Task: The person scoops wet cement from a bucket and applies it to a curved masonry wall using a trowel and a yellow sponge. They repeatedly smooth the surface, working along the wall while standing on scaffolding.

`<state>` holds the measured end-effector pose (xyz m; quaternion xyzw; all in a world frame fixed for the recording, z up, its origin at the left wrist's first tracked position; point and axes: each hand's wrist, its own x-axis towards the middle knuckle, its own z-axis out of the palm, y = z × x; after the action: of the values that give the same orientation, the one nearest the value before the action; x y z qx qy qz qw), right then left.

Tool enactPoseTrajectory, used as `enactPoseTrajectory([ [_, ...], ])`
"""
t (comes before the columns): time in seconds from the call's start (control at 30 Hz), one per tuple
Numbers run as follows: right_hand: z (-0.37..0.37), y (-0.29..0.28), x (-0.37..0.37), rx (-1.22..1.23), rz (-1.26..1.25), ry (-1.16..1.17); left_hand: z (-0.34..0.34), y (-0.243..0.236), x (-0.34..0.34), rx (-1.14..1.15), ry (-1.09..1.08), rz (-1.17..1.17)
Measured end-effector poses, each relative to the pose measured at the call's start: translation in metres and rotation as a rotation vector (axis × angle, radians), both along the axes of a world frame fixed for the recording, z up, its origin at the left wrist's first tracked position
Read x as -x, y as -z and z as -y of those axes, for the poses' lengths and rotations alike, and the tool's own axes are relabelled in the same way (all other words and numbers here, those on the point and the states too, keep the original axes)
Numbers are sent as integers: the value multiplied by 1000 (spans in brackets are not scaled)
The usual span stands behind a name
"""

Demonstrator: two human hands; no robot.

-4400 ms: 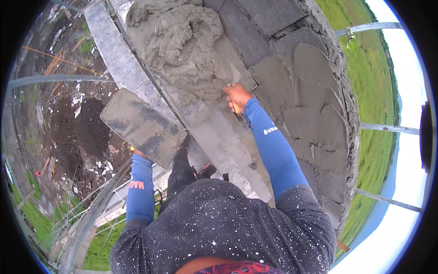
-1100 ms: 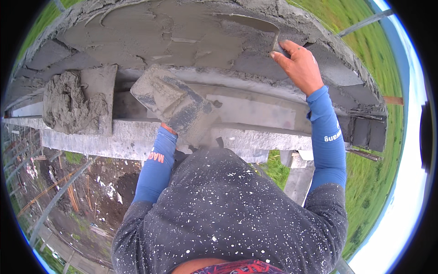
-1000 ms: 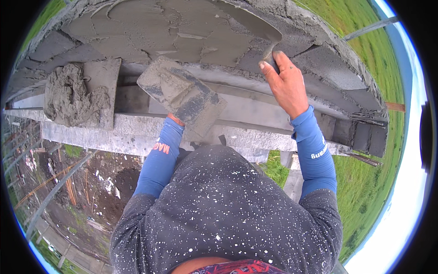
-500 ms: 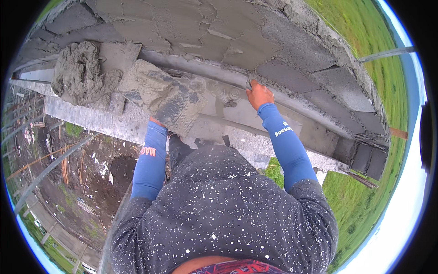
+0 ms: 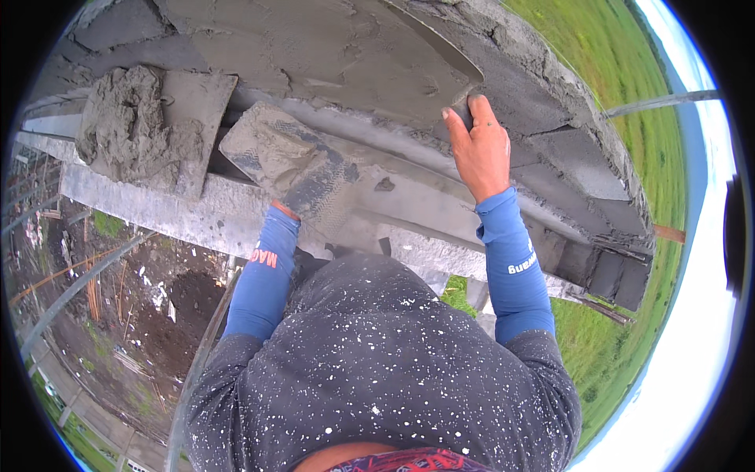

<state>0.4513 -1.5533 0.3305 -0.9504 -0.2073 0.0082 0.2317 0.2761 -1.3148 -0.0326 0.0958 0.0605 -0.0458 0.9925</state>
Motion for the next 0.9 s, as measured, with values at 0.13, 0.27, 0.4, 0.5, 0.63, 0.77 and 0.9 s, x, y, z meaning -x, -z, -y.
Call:
enactPoseTrajectory([
  [0.13,-19,48,52,-31,-315,-165,28,-35,-53,305,-50,184],
  [0.27,4,78,65,222,-313,-298,24,-63,-70,269,-73,265],
  [0.4,49,66,41,338,-218,-519,-11,-73,-70,120,-49,259],
  [0.5,21,70,19,291,-38,-645,-26,-72,-66,-8,17,212],
  [0.63,-33,66,26,43,87,-691,-16,-64,-44,-9,30,173],
  [0.77,-49,51,43,-216,-1019,-501,-5,-59,-44,130,-39,217],
  [0.9,-25,46,41,-142,-663,-285,-16,-65,-66,167,-81,266],
])
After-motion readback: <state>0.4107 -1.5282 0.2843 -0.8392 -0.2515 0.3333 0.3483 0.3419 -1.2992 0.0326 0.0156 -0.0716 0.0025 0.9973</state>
